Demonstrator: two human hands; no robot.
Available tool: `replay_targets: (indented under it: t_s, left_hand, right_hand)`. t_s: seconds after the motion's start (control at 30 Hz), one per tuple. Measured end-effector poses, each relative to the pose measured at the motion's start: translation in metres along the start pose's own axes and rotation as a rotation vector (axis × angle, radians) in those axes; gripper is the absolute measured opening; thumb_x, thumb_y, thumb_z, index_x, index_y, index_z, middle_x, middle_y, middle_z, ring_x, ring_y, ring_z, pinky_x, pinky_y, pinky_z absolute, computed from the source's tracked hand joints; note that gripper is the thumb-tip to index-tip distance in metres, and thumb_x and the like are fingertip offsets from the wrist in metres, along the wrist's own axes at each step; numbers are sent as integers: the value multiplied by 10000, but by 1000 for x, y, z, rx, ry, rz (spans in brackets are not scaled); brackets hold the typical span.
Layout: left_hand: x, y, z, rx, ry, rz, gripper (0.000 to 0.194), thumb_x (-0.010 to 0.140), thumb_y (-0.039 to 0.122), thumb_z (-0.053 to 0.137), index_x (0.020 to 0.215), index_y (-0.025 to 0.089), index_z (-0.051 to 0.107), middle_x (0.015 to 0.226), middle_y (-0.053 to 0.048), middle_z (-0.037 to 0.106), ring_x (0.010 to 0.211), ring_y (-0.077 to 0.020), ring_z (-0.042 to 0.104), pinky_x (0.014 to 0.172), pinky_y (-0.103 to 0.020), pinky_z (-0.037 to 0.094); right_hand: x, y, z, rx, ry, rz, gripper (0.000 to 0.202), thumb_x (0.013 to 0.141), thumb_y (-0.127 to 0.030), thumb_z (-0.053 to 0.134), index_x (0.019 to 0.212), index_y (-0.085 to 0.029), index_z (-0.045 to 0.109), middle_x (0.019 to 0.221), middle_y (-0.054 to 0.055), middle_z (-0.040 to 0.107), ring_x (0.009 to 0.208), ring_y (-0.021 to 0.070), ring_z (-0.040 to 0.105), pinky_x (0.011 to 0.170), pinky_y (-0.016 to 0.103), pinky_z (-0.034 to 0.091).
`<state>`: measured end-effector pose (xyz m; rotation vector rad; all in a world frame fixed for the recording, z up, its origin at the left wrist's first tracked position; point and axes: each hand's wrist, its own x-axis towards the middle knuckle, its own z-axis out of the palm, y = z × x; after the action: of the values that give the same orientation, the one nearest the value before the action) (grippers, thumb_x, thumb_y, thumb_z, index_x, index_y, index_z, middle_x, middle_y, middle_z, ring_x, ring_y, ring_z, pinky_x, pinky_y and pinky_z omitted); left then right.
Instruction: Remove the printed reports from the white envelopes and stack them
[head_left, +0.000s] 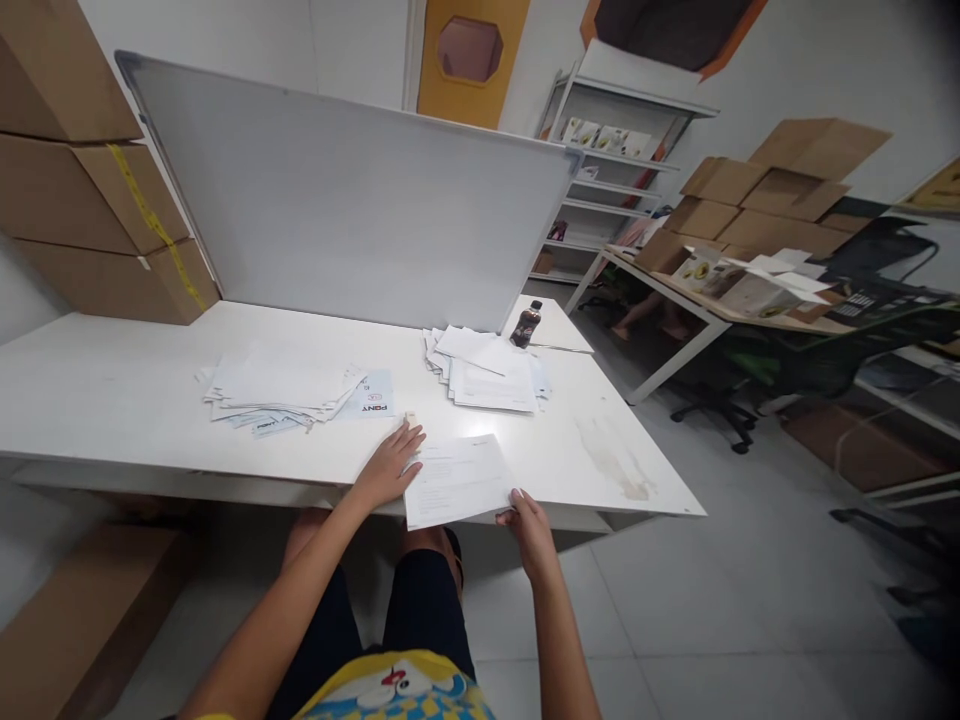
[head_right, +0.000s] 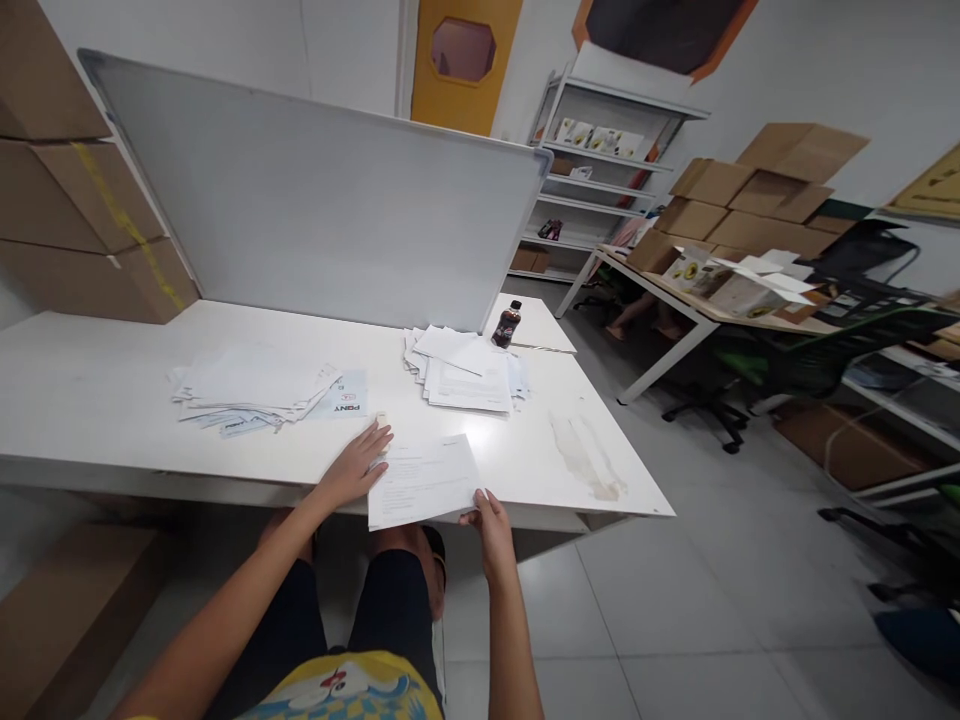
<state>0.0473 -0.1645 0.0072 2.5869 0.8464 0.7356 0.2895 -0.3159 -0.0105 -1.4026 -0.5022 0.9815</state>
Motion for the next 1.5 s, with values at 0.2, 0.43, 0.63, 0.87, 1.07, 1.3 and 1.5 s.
replay_targets:
  t_s: [0.2,0.43,0.63,0.87,1.07,1.3,1.5]
  left_hand:
    - [-1,-2,-2,10,-22,10,611,836,161,459,1436,202,350,1518,-64,335,1439,-261,176,1149,-479,265]
    - [1,-1,-4,-13,-35,-7,573,869,130,369,1436,210,353,1521,-50,330,1442,-238,171,1152,-462,267]
    - [2,-3,-1,2,-36,-9,508,923,225,367,1432,212,355,1513,-62,346,1443,-235,167,1146,-469,270]
    - [3,-4,-1,32,-36,5,491,931,247,375,1419,195,373,1503,-74,360,1440,-238,174,1144,-463,270]
    - [2,-2,-1,42,-18,5,490,920,216,384,1410,193,383,1496,-72,372,1437,-241,187,1133,-468,294]
    - [2,-2,-1,73,-13,4,502,911,198,400,1412,191,378,1493,-70,377,1434,-243,194,1134,-464,304]
    - [2,-2,0,89,-3,20,502,913,186,389,1415,200,373,1489,-69,383,1430,-246,210,1120,-483,330]
  right_hand:
    - [-6,17,5,3,16,-46,500,672,-620,659,924,-190,612,764,36,682,574,201,642,654,362,560]
    - [-15,30,14,-9,45,-55,547,734,-586,612,1104,-184,604,962,77,700,723,218,658,727,362,560]
    - [-10,17,8,-396,159,-242,568,802,-586,497,1188,-175,571,1079,122,666,861,248,637,693,347,535]
    - [46,-28,1,-1022,54,-674,596,937,-492,283,1401,-134,392,1486,155,364,1372,277,323,1100,468,280]
    - [76,-4,1,-1213,38,-542,661,948,-513,162,1436,-111,354,1541,147,249,1419,271,230,1143,503,142]
    - [67,0,3,-1334,87,-511,679,945,-525,147,1442,-117,365,1518,138,308,1424,290,214,1147,537,-2]
    - [58,-3,9,-1488,226,-412,663,961,-475,115,1436,-87,368,1510,155,323,1425,309,192,1136,564,-14]
